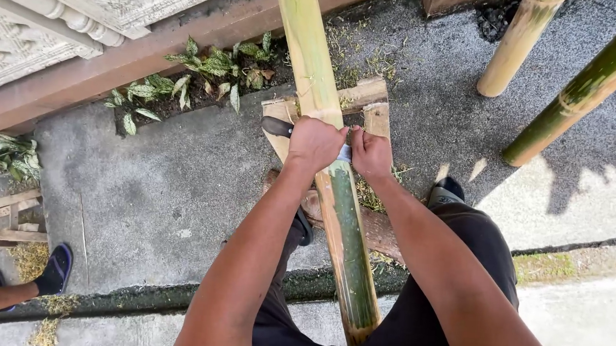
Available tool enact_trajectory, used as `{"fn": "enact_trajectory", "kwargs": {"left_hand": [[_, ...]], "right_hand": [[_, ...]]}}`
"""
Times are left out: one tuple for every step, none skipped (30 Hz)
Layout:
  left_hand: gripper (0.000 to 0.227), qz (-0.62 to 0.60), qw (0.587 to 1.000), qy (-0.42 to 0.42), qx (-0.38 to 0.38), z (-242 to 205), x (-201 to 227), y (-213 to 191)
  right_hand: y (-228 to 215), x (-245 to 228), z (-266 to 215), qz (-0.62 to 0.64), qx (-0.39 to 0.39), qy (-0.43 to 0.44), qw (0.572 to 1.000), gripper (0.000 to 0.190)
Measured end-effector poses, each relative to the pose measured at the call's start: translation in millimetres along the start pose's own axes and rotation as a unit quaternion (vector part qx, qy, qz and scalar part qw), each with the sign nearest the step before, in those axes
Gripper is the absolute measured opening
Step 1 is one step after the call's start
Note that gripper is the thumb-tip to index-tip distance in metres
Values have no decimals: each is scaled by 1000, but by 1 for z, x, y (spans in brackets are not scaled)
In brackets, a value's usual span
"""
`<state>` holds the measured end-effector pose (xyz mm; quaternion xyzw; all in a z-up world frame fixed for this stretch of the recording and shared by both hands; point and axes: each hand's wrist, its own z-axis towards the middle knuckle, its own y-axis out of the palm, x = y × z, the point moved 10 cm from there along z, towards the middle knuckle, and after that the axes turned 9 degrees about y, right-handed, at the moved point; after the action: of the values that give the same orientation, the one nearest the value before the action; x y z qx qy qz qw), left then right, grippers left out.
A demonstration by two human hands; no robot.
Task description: Using a knife to shave and smooth the outer surface of a bamboo pole.
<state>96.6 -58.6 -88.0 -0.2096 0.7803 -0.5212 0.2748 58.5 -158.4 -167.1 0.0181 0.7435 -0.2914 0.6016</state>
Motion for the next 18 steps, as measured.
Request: {"fn": "enact_trajectory", "kwargs": {"left_hand": [[57,5,1000,8,10,0,1,-2],[56,10,1000,17,19,-1,1,-5],[56,11,1000,17,20,1,1,-3],[56,4,999,15,30,2,0,-3],[56,-3,999,14,39,1,-1,-3],[56,-4,999,14,38,-1,0,-2],[56,3,998,15,65,-3,1,-7],[55,11,996,16,92,-5,2,-12],[55,10,995,16,93,-5,2,-14],[55,10,996,17,90,-5,3,-15],[55,9,996,19,86,-6,4,-15],[55,7,996,19,85,-6,6,-17],[56,1,998,15,63,-6,6,-15],[57,-4,999,11,40,-5,6,-12],[57,-5,999,12,38,-7,8,-9],[57,-2,999,19,44,-9,12,-7],[57,3,998,25,52,-9,14,-8],[57,4,998,25,53,-10,16,-7]], "right_hand": [[0,-1,-1,10,1,0,1000,53],[0,-2,-2,21,2,-1,1000,53],[0,-1,0,21,3,-1,1000,53],[-2,-3,1,25,15,-18,999,51],[-3,-5,0,28,27,-35,999,50],[-3,-5,0,28,27,-34,999,50],[-2,-3,0,19,21,-28,999,51],[-1,0,1,10,16,-22,1000,53],[0,1,1,9,16,-23,1000,53],[1,0,1,-2,12,-36,999,51],[2,-1,-1,-15,8,-48,999,50],[2,1,-1,-16,7,-47,999,50],[5,5,0,-16,-3,-36,999,50],[7,9,0,-16,-13,-25,999,49],[6,11,-2,-17,-13,-23,1000,49],[6,12,-5,-20,-16,-25,999,51],[5,11,-4,-22,-17,-31,999,52],[3,10,-7,-21,-15,-32,999,52]]}}
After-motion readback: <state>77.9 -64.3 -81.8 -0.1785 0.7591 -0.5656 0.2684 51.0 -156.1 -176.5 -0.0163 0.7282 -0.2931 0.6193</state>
